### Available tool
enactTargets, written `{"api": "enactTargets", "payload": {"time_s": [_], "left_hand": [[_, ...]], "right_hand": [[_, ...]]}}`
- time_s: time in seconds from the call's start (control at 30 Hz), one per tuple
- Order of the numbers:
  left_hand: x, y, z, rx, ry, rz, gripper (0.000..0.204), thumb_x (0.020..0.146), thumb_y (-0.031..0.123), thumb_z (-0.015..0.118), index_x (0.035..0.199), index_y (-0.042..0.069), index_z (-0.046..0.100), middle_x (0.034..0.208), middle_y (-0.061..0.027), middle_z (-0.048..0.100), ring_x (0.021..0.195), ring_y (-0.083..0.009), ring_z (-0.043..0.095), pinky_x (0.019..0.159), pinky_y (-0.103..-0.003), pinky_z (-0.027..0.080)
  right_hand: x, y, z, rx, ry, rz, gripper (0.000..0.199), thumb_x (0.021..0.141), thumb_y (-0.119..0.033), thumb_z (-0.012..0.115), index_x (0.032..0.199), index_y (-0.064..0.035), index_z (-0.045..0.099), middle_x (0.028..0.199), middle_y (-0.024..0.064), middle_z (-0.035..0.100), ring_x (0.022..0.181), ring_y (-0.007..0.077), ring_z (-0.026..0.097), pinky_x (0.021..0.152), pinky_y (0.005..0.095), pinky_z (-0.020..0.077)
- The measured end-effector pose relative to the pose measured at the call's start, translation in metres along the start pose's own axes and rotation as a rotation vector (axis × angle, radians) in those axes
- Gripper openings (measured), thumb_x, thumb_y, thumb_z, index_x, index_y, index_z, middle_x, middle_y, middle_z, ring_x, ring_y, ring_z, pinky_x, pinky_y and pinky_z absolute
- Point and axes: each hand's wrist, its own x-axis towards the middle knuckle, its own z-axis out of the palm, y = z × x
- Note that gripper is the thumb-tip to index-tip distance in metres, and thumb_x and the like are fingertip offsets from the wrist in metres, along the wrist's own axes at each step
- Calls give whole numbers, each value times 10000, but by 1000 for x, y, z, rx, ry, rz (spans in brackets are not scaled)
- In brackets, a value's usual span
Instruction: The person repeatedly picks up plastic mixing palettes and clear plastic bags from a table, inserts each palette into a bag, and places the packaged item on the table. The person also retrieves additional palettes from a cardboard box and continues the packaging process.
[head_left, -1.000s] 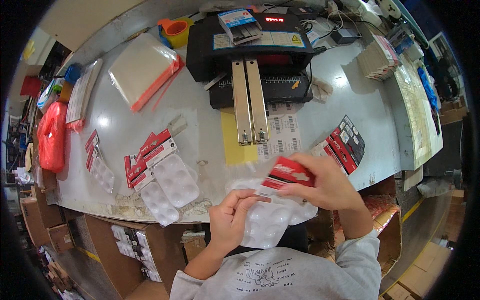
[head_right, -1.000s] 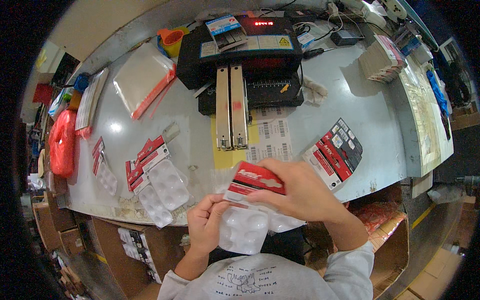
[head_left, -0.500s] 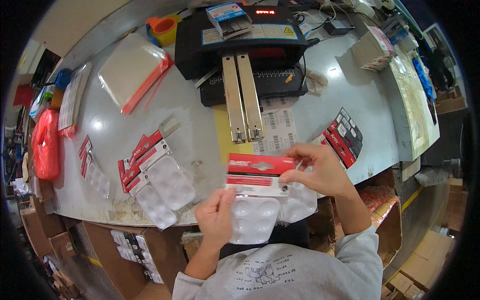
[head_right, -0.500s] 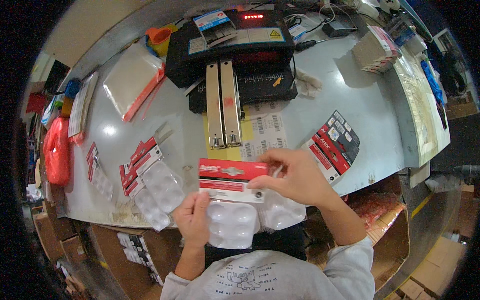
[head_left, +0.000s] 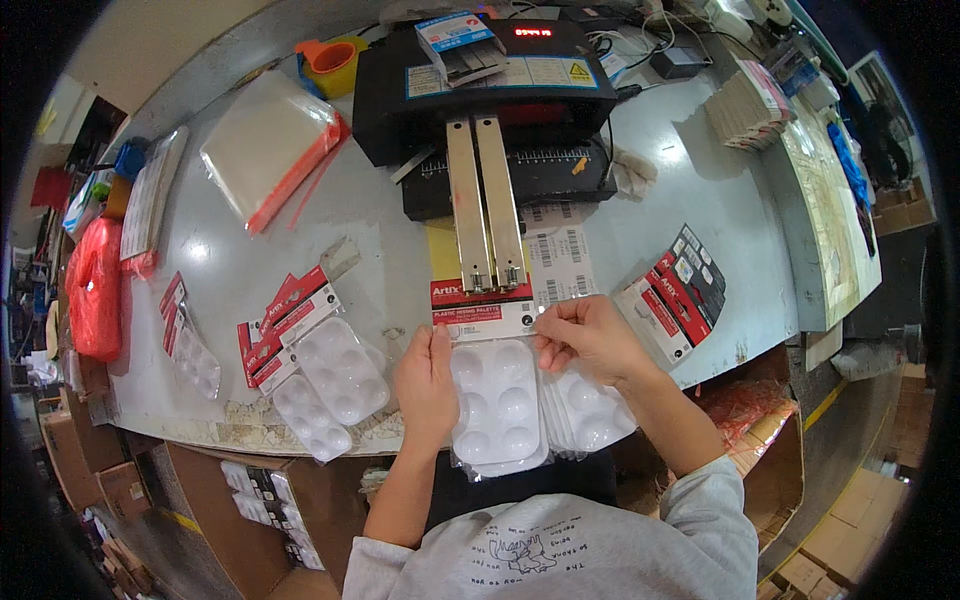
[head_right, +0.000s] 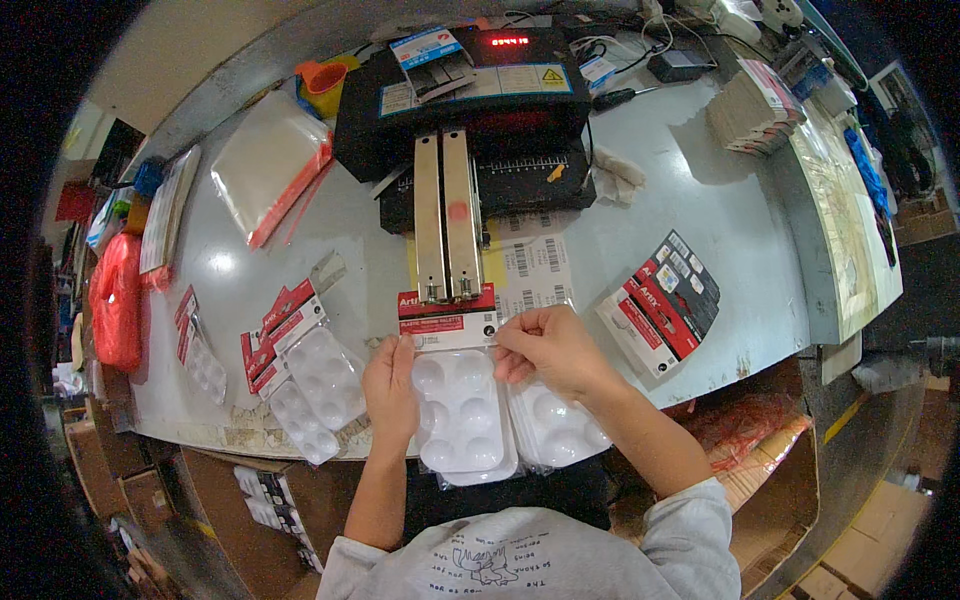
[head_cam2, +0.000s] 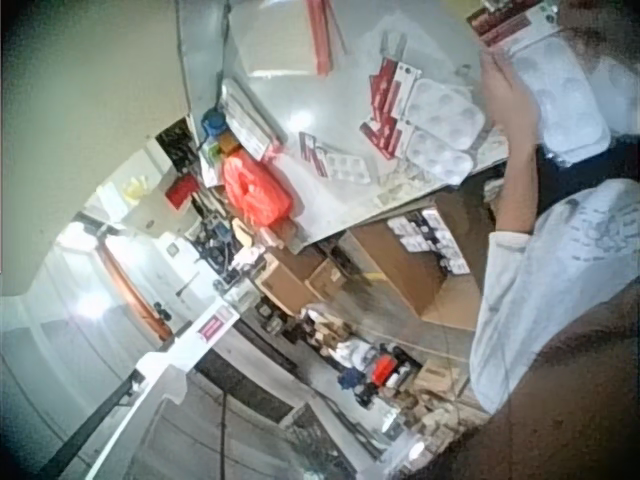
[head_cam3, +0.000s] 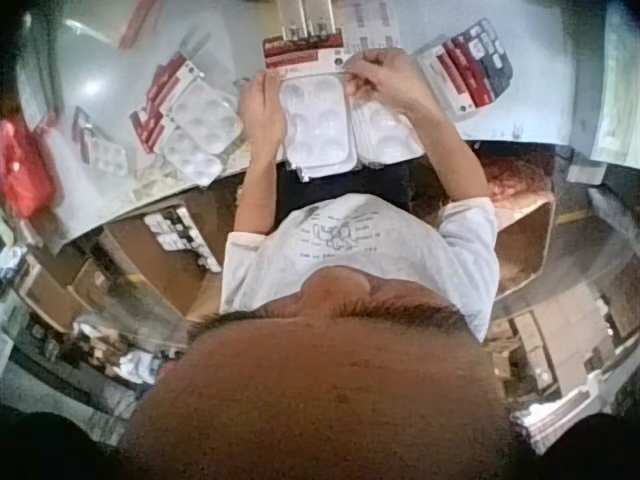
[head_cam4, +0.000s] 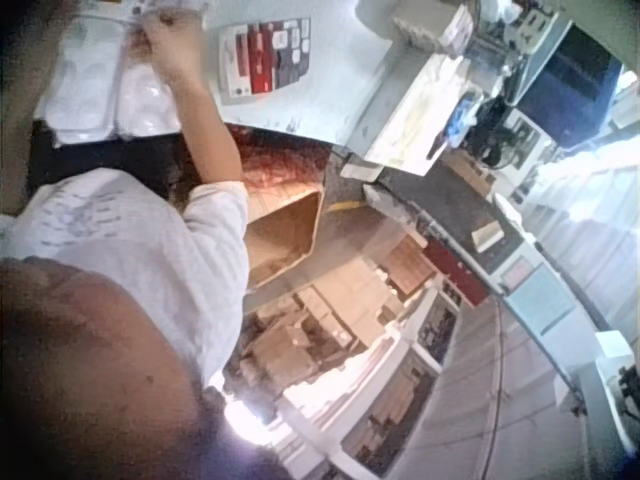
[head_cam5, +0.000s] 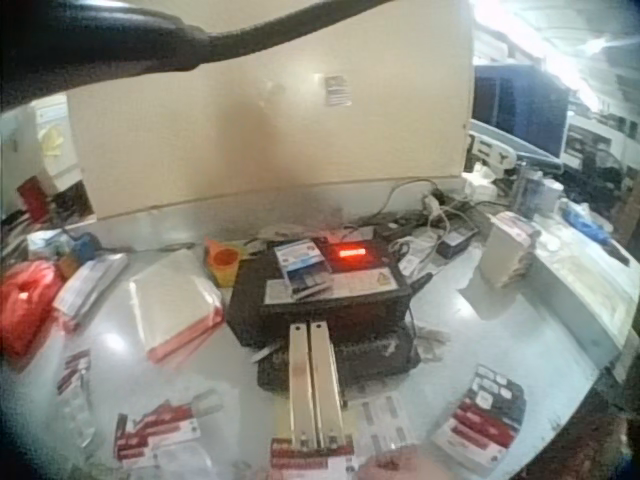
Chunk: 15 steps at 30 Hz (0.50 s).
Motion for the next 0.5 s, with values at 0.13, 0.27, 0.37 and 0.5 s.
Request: {"api": "enactTargets", "payload": {"time_s": [0.13,0.27,0.37,0.5], "left_hand": [[4,-10,7,-13,-23,-54,320,957,233,445,759,-16,481,670,-197,516,585,-281,476,587,-357,397],[14,-15,13,-5,-7,-39,326,959,231,447,746,-16,464,648,-163,511,586,-235,454,585,-332,391],[30,-18,20,-92,37,-19,326,962,230,446,747,-15,459,633,-126,497,588,-191,419,583,-310,382],[36,-20,23,-138,17,-105,331,964,233,444,746,-15,455,626,-100,483,597,-162,398,586,-299,377]], "right_hand": [[11,6,-4,12,27,-1,190,866,-110,581,846,79,592,756,122,630,639,176,647,539,270,529],[22,1,-7,-55,67,-62,186,877,-97,568,871,88,588,769,131,627,653,196,655,551,274,536],[35,-4,-6,-6,65,-127,177,885,-83,553,869,89,589,773,131,627,651,199,653,565,280,544],[39,-2,-5,-9,92,-128,177,889,-77,543,876,91,594,783,134,631,651,199,654,582,291,553]]}}
